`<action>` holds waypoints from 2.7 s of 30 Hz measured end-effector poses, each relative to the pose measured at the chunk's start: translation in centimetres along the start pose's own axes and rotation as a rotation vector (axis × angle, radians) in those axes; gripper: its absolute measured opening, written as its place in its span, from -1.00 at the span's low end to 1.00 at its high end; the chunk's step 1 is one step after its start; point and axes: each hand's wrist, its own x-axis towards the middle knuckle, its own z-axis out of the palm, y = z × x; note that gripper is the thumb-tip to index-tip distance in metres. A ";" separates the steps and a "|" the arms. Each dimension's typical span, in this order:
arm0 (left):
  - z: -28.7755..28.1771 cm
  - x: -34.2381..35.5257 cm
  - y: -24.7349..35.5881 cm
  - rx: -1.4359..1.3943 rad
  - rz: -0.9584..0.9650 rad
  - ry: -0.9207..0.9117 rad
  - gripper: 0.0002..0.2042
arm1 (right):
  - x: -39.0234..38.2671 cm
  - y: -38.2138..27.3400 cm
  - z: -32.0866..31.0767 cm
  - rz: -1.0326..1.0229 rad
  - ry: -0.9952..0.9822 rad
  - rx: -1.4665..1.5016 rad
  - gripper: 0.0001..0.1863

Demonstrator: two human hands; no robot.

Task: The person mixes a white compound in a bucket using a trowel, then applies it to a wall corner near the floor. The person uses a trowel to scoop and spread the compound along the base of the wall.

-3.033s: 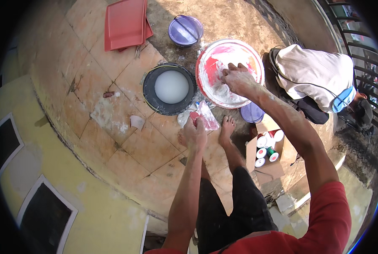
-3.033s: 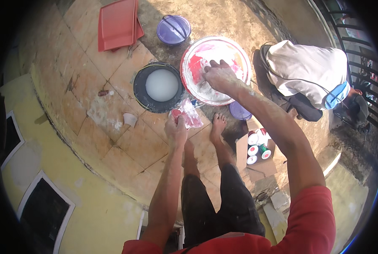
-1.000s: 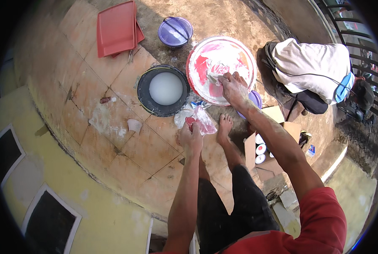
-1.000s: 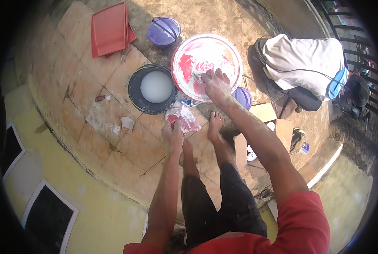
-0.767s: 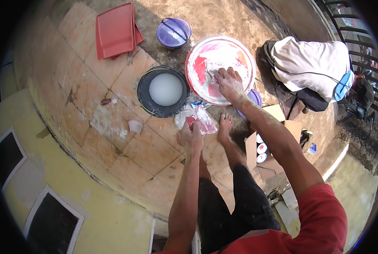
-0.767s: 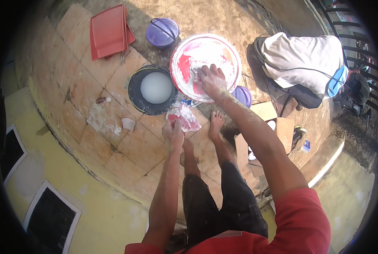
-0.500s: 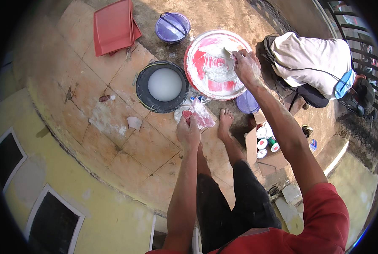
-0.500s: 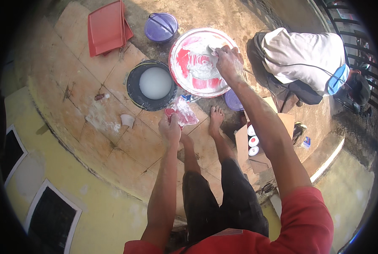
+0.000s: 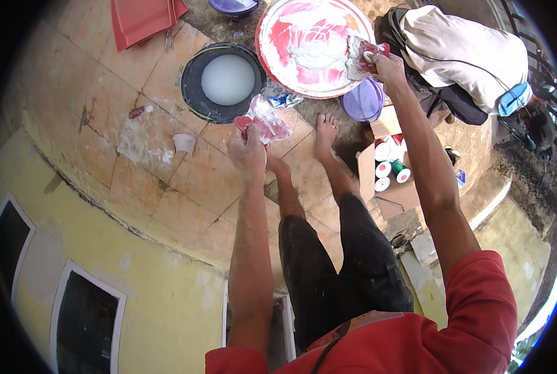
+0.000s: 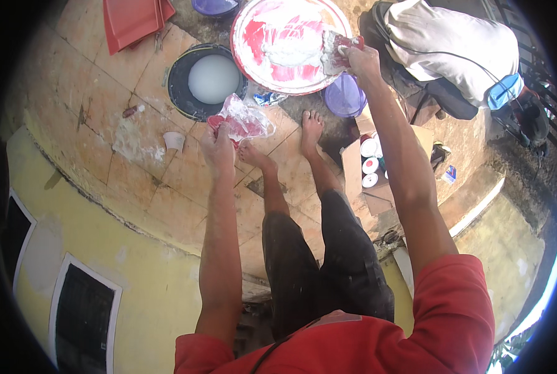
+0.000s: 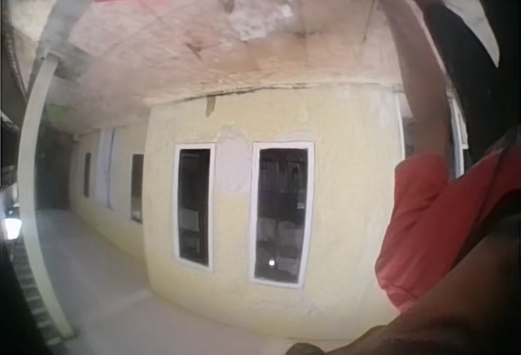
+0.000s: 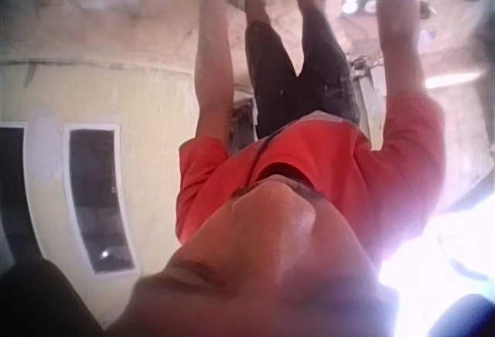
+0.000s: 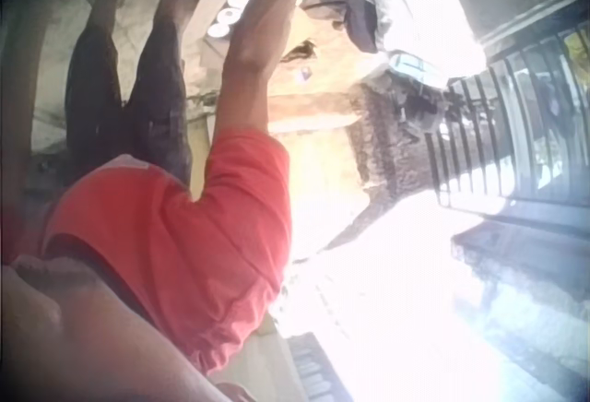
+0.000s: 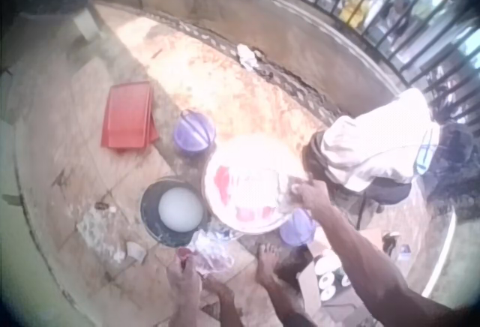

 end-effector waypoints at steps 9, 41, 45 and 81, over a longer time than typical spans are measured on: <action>1.1 3.9 6.5 0.151 0.169 -0.103 -0.78 | -0.8 -0.1 0.0 0.083 -0.005 -0.011 -0.83; 10.1 7.8 11.9 0.565 0.354 -0.281 -0.72 | -1.7 0.3 2.7 0.049 -0.068 -0.029 -0.83; 11.5 7.7 12.1 0.657 0.344 -0.271 -0.70 | -1.0 1.2 3.7 0.081 -0.050 -0.028 -0.84; 8.7 4.0 12.3 -0.870 -0.168 -0.403 -0.72 | -13.3 -4.1 0.4 -1.293 -0.143 -0.530 -0.52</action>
